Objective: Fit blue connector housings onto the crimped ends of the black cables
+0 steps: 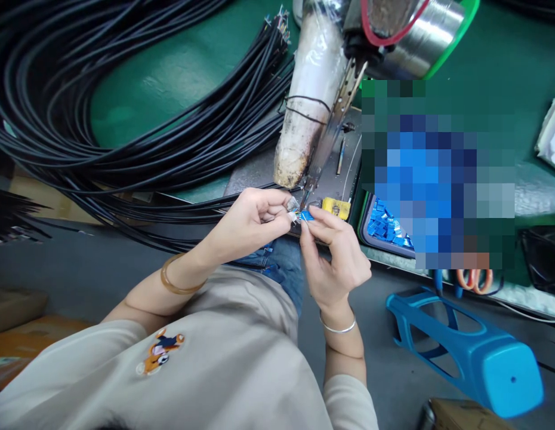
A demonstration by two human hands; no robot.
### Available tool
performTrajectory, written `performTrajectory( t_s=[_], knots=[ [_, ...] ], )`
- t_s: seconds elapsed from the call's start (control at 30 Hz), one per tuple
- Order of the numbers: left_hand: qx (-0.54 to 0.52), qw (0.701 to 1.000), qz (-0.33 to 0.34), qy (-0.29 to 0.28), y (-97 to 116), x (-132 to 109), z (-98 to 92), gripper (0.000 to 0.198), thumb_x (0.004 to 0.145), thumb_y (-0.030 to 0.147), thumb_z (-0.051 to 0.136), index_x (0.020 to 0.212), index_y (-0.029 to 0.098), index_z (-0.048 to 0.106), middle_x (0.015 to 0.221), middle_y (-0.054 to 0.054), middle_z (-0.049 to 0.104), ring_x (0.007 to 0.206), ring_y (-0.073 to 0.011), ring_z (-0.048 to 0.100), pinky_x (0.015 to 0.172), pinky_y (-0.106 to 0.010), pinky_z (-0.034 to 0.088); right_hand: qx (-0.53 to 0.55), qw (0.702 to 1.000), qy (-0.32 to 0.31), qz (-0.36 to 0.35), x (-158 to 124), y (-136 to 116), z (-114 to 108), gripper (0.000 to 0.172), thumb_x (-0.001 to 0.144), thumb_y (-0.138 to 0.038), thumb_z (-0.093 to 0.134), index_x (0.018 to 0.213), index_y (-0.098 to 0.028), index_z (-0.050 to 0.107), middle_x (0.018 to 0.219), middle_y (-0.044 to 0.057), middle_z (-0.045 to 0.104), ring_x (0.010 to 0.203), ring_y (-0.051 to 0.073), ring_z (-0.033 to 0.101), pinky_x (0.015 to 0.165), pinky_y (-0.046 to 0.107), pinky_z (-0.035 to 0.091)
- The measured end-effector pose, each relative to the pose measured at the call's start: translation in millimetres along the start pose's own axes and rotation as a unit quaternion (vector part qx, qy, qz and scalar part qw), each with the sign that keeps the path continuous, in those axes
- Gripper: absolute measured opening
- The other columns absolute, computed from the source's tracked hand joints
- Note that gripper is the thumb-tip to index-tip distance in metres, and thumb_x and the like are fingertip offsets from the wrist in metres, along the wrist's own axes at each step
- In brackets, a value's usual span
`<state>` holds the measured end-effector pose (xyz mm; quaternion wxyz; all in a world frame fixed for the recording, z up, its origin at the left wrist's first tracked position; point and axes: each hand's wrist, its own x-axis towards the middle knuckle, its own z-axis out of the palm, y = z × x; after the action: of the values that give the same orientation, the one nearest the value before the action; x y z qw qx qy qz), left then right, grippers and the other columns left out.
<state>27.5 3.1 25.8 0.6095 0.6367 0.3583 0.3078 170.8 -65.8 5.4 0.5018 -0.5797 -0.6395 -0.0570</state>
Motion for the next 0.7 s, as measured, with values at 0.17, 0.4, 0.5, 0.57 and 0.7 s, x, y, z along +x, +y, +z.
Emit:
performTrajectory(
  t_s=[0.17,0.4,0.5,0.57,0.7],
  knots=[
    [0.006,1.0,0.013,0.009,2.2,-1.3,1.5,0.02,0.082,0.016,0.051,0.066,0.018,0.039,0.059,0.006,0.027,0.055,-0.0057,0.026,0.053,-0.024,0.019,-0.015,1.0,0.008,-0.017,5.4,-2.2,-0.2,0.019,0.078,-0.008,0.079,0.089,-0.021,0.07,0.097,0.002,0.078,0.088,0.018,0.076,0.078,0.031,0.065],
    [-0.006,1.0,0.004,-0.006,1.1,-1.7,-0.6,0.018,0.082,0.016,0.051,0.066,0.017,0.043,0.058,0.006,0.027,0.055,-0.0057,0.024,0.052,-0.023,0.018,-0.037,0.999,0.001,-0.036,1.7,-4.1,-2.7,0.018,0.079,-0.01,0.077,0.088,-0.021,0.067,0.1,0.002,0.078,0.084,0.017,0.076,0.077,0.03,0.064],
    [-0.016,1.0,-0.014,-0.021,-0.8,-2.4,-1.1,0.017,0.082,0.016,0.05,0.066,0.017,0.044,0.058,0.006,0.026,0.055,-0.0056,0.023,0.052,-0.023,0.017,-0.045,0.997,-0.014,-0.056,0.1,-3.7,-4.4,0.02,0.077,-0.008,0.078,0.088,-0.02,0.066,0.098,0.002,0.078,0.083,0.016,0.076,0.077,0.027,0.063],
    [-0.018,0.999,-0.017,-0.024,-1.0,-3.8,-0.7,0.017,0.082,0.015,0.049,0.066,0.017,0.044,0.059,0.006,0.025,0.055,-0.0055,0.023,0.052,-0.023,0.017,-0.039,0.998,-0.01,-0.052,0.6,-4.0,-5.2,0.02,0.077,-0.007,0.077,0.088,-0.02,0.066,0.096,0.002,0.079,0.082,0.015,0.076,0.076,0.025,0.062],
    [-0.016,1.0,-0.011,-0.024,1.6,-8.5,1.5,0.016,0.083,0.015,0.049,0.068,0.016,0.046,0.059,0.006,0.026,0.055,-0.0054,0.023,0.052,-0.023,0.018,-0.021,1.0,0.006,-0.018,1.4,-4.4,-7.5,0.018,0.079,-0.009,0.076,0.088,-0.021,0.066,0.091,0.001,0.078,0.082,0.016,0.077,0.072,0.026,0.062]
  ],
)
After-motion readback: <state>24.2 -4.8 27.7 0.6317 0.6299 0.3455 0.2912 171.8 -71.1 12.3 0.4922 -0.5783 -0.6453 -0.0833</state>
